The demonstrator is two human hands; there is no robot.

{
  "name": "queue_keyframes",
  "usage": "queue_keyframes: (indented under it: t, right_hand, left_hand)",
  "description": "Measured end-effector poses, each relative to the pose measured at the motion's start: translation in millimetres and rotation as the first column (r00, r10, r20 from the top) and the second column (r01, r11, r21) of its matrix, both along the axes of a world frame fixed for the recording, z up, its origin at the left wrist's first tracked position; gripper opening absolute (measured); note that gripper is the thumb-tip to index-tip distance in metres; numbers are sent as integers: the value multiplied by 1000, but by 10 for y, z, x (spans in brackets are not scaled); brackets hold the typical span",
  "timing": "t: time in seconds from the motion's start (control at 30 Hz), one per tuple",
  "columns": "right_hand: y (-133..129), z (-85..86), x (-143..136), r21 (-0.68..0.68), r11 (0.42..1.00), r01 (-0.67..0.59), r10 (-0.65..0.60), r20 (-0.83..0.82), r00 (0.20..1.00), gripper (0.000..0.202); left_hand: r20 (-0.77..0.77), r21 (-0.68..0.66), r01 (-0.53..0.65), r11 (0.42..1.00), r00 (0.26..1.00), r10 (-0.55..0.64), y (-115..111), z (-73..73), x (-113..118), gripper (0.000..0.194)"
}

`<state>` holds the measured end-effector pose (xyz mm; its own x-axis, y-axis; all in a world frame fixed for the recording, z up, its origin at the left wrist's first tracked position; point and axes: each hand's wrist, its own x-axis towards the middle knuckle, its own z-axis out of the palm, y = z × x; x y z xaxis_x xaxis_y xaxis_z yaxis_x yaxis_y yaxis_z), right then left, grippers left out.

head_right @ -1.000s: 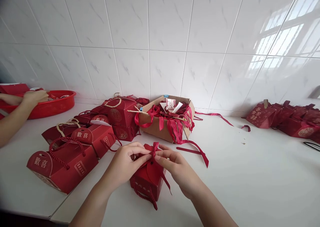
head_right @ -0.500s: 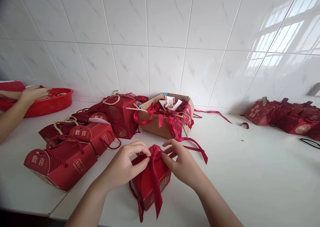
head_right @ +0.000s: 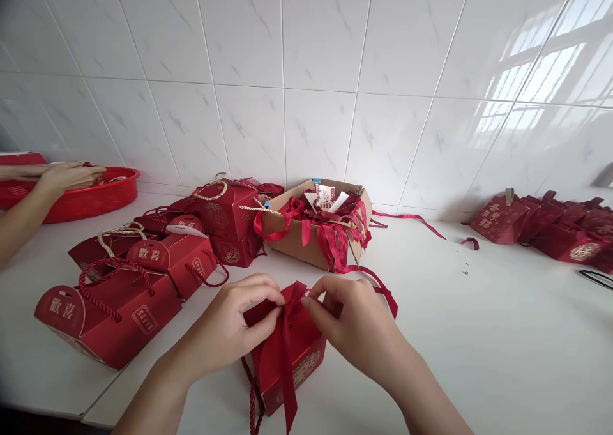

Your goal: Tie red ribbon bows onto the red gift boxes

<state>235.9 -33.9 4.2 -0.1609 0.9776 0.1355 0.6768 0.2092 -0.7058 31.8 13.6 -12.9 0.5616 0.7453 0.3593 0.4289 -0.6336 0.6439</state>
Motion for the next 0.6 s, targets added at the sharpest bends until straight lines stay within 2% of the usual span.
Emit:
queue_keyframes:
  t: [0.1,0.13,0.17,0.23,0.3,0.37,0.5,0.6]
  right_hand:
    - [-79,138,118,-170,974,-150,177,153,972,28]
    - [-67,174,161,-177,968,-178,210,188,959,31]
    - [-33,198,196,-150,972,-182,211,204,956,33]
    - [85,196,226,-35,991,-129,133,141,981,31]
    - [226,125,190,31,995,-96,96,-11,995,30]
    - [329,10,105,39,990,-135,139,-129,982,32]
    - [338,-189,-53,83,976,-202,215,-202,956,27]
    - [274,-267,-55,210,938,-275,320,-222,921,18]
  left_hand:
    - [-7,5,11,1000,1000,-11,9,0,-6,15]
    - [-7,8,14,1000,1000,-14,12,5,-9,16]
    - [-7,9,19,1000,1000,-19,14,12,-12,16]
    - [-15,16,31,999,999,-30,18,36,-15,16]
    - [-41,23,43,999,998,-42,21,71,-16,16]
    - [-84,38,48,998,995,-44,24,114,-15,17]
    - [-194,65,57,996,980,-44,34,205,-12,14]
    - [-296,24,85,996,952,-74,54,272,-9,12]
